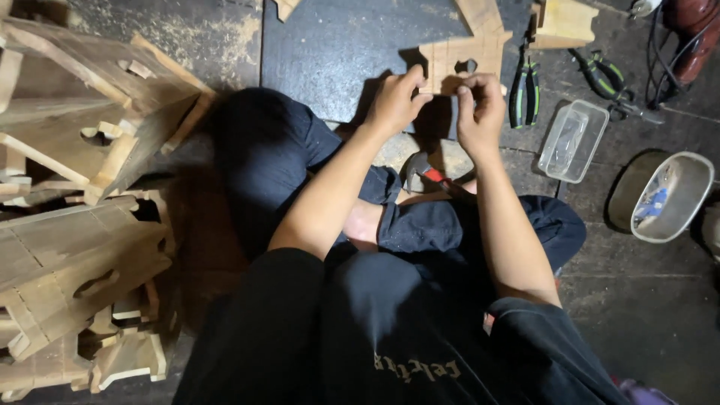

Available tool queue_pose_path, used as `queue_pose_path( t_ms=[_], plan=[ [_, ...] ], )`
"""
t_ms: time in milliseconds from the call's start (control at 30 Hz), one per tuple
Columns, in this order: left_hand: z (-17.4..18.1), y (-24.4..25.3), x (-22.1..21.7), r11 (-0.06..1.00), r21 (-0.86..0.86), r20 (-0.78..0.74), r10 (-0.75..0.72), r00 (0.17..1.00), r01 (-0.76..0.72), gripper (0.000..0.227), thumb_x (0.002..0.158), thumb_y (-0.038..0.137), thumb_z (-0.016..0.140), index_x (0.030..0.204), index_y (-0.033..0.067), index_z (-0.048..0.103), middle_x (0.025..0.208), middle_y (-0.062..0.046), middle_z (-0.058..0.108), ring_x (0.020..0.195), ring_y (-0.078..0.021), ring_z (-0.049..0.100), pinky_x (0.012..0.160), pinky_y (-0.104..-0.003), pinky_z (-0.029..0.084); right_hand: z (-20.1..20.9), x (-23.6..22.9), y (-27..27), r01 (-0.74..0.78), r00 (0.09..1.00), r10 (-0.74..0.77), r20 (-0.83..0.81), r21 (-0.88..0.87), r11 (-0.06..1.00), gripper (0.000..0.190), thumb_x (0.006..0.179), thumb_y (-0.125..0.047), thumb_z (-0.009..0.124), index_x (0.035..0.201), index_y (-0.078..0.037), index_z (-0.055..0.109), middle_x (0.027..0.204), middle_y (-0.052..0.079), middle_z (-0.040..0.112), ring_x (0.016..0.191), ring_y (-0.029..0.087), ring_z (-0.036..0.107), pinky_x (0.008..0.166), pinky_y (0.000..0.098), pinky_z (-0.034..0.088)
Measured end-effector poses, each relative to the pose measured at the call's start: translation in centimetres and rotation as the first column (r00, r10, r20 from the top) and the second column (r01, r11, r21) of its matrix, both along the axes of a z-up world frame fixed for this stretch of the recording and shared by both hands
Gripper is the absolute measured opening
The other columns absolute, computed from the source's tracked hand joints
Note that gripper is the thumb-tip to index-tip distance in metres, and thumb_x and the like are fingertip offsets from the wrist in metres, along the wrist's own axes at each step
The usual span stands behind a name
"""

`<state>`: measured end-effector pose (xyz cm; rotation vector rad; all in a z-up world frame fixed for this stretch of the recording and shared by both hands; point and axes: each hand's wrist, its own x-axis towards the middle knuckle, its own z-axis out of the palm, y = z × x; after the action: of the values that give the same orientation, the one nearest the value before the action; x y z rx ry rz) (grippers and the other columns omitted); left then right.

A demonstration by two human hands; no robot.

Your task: Assembling small wooden birdhouses or boxes by nailing wooden panels together while sitting on the floor.

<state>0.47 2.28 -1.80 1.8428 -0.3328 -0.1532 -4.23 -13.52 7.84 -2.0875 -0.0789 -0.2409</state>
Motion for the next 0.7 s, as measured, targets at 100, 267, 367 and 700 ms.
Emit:
queue_pose_path(
  t_ms=[100, 267, 367, 700],
  plan=[
    [0.0, -0.2, 0.2, 1.0, 0.0, 0.034, -0.01, 0.999, 0.01, 0.031, 0.084, 0.006, 0.084, 0.103, 0.0044, 0.059, 0.095, -0.012, 0.08, 0.071, -0.0287, 0.076, 0.062, -0.042, 0.059, 1.5, 0.1, 0.5, -0.018, 0.999, 0.023, 0.025, -0.194, 0.981, 0.017, 0.097, 0.015, 0.06, 0.109, 0.004, 0.064, 0.107, 0.014, 0.063, 0.089, 0.022, 0.057, 0.08, 0.0316, 0.05],
    [-0.1, 0.0, 0.0, 0.999, -0.032, 0.106, -0.004, 0.994, 0.007, 0.032, 0.083, 0.003, 0.084, 0.1, 0.0046, 0.057, 0.085, -0.01, 0.077, 0.063, -0.0258, 0.074, 0.057, -0.041, 0.057, 2.2, 0.9, 0.4, -0.094, 0.993, 0.115, 0.039, -0.354, 0.931, 0.027, 0.084, 0.022, 0.063, 0.103, 0.008, 0.075, 0.106, 0.017, 0.06, 0.092, 0.028, 0.061, 0.08, 0.0353, 0.05],
    [0.3, 0.2, -0.1, 0.999, -0.047, 0.127, 0.022, 0.992, -0.016, 0.031, 0.08, 0.002, 0.082, 0.1, 0.0057, 0.058, 0.08, -0.009, 0.075, 0.065, -0.0309, 0.072, 0.06, -0.044, 0.054, 2.8, 1.6, 1.0, -0.147, 0.974, 0.205, 0.098, -0.416, 0.897, 0.038, 0.078, 0.023, 0.065, 0.111, 0.007, 0.075, 0.1, 0.016, 0.067, 0.092, 0.03, 0.06, 0.084, 0.0378, 0.05],
    [-0.2, -0.2, 0.1, 0.999, -0.045, 0.088, 0.001, 0.996, 0.003, 0.033, 0.081, 0.0, 0.082, 0.1, 0.0066, 0.056, 0.094, -0.009, 0.08, 0.076, -0.03, 0.08, 0.064, -0.043, 0.061, 1.8, 1.9, 0.9, -0.139, 0.977, 0.196, 0.081, -0.454, 0.88, 0.031, 0.078, 0.02, 0.073, 0.106, 0.007, 0.071, 0.092, 0.013, 0.071, 0.083, 0.026, 0.063, 0.08, 0.0358, 0.053]
  ],
)
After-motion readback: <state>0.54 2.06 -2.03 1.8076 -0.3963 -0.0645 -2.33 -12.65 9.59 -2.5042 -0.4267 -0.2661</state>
